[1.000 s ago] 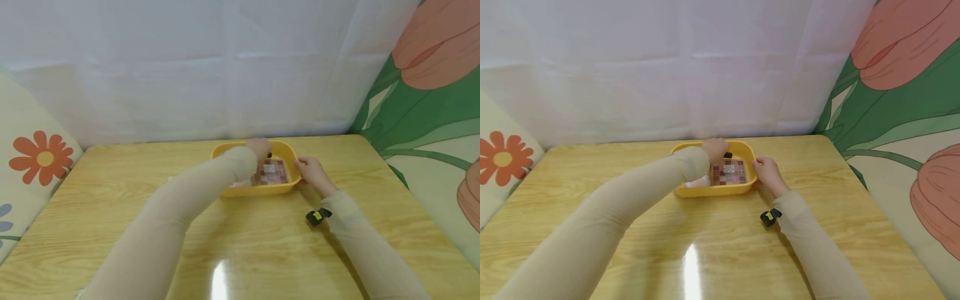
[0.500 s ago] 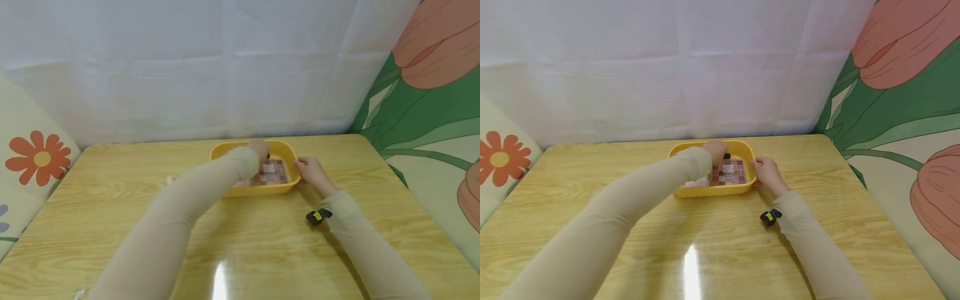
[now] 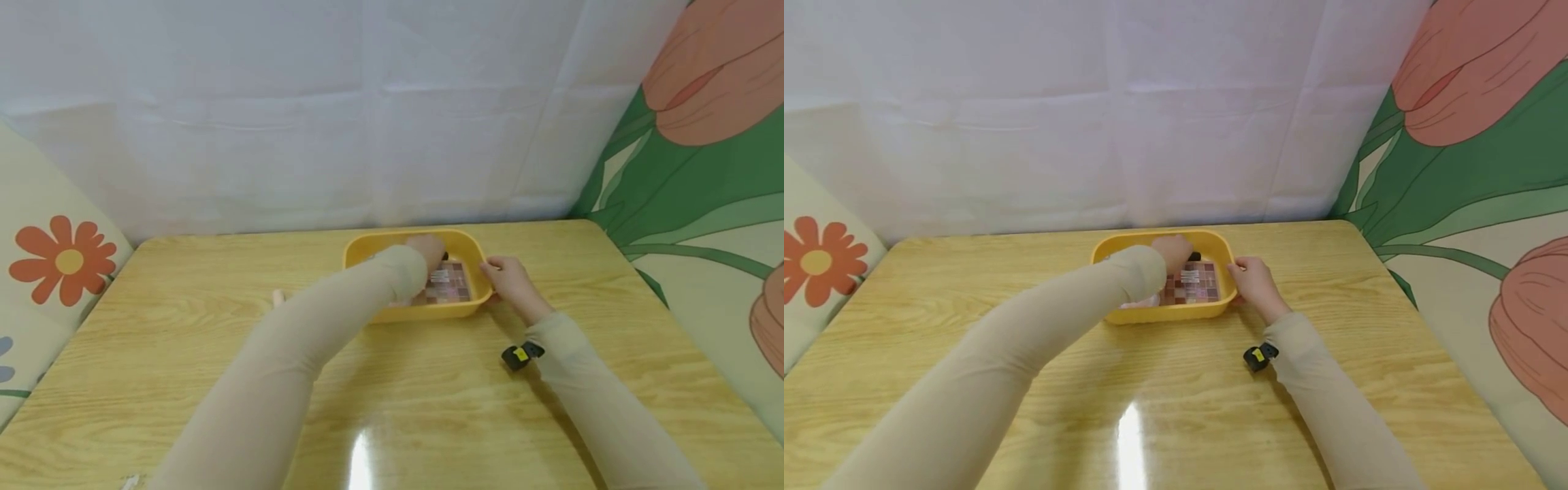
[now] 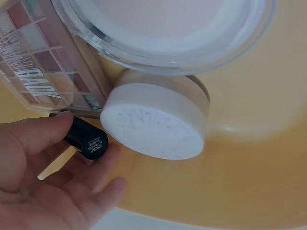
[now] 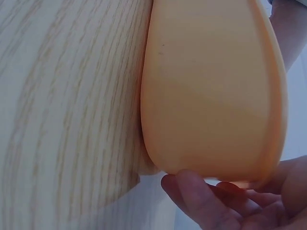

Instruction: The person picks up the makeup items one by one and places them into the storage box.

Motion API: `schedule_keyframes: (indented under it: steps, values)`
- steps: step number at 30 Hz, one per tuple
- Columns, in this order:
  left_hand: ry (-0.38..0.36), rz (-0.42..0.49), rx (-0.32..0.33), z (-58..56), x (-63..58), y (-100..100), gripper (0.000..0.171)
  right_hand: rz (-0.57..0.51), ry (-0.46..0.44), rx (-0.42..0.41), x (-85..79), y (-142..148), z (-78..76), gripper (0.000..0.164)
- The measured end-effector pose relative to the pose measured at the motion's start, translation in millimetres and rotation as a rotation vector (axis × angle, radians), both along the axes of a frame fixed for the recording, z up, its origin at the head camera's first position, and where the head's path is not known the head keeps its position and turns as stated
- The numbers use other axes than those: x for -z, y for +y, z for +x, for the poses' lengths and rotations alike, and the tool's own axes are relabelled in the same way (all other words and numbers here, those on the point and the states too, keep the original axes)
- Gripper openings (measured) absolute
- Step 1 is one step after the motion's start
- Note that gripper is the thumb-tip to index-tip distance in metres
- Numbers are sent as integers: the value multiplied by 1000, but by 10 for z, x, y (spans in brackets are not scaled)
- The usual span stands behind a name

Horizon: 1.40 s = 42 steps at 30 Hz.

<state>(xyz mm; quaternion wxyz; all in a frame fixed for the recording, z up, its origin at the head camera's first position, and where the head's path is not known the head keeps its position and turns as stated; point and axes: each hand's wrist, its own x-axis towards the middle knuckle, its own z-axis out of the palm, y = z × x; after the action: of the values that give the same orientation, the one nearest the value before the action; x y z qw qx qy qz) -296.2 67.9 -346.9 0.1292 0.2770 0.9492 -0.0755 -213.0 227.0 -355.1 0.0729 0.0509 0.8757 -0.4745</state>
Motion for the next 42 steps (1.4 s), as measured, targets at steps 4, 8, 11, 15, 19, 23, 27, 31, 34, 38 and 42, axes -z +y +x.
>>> schedule_keyframes:
  steps: [4,8,11,15,19,23,27,31,34,38,42]
  values:
    - [9,-35,-36,27,17,36,26,-5,9,-3,-13,-14,8,39]
    - [13,-146,-20,84,9,51,40,-10,10,0,-12,-28,15,38]
    - [-15,-215,2,133,-22,47,52,-11,9,3,-7,-31,18,37]
    - [-54,-209,16,172,-75,23,56,-9,4,5,-14,-34,19,38]
    - [-80,-120,-9,179,-99,-28,47,-1,3,2,-17,-33,15,39]
    - [-112,-2,-58,195,-131,-102,27,-1,11,-2,1,-24,7,39]
    - [-100,63,-53,280,-222,-210,12,0,18,-3,13,-19,8,39]
    - [-88,143,-38,395,-332,-345,10,1,29,-2,12,-20,16,37]
    - [-112,197,-43,476,-408,-449,14,0,32,-1,11,-21,21,37]
    - [-145,257,-52,572,-471,-572,26,-2,31,5,22,-19,21,37]
    - [-150,306,-54,674,-525,-690,39,-9,31,10,30,-24,20,38]
